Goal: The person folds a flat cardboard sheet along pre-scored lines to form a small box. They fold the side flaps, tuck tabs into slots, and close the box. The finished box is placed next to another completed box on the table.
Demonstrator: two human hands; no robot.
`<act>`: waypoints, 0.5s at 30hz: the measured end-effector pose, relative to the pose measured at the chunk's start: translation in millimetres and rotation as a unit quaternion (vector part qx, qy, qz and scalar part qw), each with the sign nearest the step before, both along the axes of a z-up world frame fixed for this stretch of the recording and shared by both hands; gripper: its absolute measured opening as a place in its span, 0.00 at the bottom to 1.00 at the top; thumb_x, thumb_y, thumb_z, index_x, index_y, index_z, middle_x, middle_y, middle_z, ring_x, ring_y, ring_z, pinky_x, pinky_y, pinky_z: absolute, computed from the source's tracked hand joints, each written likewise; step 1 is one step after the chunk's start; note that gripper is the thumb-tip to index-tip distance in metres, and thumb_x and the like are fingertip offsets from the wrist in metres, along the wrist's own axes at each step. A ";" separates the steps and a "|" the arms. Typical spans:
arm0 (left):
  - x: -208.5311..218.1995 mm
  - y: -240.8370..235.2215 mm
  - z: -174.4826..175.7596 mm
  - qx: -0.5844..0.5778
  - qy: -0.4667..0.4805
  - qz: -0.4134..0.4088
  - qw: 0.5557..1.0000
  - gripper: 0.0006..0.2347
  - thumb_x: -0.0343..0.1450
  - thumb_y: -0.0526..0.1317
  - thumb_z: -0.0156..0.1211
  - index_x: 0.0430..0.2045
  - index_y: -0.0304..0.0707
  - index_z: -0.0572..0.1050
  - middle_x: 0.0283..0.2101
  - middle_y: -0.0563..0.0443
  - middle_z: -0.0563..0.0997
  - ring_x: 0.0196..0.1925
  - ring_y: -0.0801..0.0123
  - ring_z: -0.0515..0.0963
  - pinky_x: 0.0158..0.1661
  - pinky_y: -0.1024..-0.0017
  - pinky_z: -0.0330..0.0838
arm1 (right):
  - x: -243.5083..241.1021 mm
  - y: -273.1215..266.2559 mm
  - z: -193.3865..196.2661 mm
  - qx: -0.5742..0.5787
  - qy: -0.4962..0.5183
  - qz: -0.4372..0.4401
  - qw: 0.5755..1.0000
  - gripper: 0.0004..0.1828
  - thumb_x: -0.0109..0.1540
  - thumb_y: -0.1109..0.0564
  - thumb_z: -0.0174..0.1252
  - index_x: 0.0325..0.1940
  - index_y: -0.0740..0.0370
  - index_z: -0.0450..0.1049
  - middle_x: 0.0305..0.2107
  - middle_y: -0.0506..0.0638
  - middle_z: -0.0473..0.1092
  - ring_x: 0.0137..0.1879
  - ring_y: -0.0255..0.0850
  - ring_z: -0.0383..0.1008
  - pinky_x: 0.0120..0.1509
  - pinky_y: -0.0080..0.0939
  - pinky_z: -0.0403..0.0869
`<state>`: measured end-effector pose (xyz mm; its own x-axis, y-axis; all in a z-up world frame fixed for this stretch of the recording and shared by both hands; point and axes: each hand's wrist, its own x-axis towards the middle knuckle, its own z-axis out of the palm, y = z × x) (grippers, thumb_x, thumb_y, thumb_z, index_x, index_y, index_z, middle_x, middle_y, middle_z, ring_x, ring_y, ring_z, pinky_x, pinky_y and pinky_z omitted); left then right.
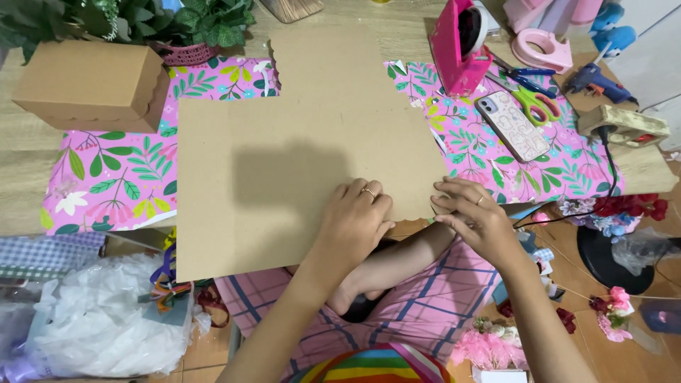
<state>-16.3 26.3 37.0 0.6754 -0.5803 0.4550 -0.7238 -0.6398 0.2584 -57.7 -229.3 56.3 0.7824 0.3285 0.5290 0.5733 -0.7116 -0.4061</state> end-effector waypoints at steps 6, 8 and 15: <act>-4.8 2.0 -2.4 -0.031 -0.027 -0.005 0.999 0.12 0.60 0.43 0.74 0.29 0.41 0.78 0.34 0.53 0.74 0.46 0.58 0.76 0.44 0.61 0.70 | 4.7 5.0 25.7 -0.013 0.057 0.018 0.998 0.09 0.67 0.59 0.57 0.46 0.62 0.82 0.45 0.57 0.79 0.60 0.63 0.75 0.61 0.62 0.73; -9.0 3.3 2.2 -0.043 -0.047 -0.002 0.998 0.12 0.59 0.43 0.74 0.27 0.40 0.78 0.34 0.52 0.74 0.45 0.58 0.76 0.43 0.61 0.70 | 9.8 6.9 23.4 -0.012 0.051 0.005 0.999 0.08 0.66 0.59 0.58 0.44 0.62 0.82 0.42 0.56 0.79 0.58 0.62 0.76 0.60 0.61 0.73; -12.5 5.0 6.6 -0.086 -0.075 0.006 0.993 0.11 0.59 0.43 0.75 0.24 0.42 0.77 0.32 0.54 0.73 0.43 0.60 0.76 0.41 0.64 0.69 | 25.8 11.0 -10.3 0.050 0.080 -0.126 0.988 0.26 0.65 0.50 0.64 0.65 0.58 0.70 0.56 0.53 0.69 0.65 0.54 0.64 0.69 0.58 0.61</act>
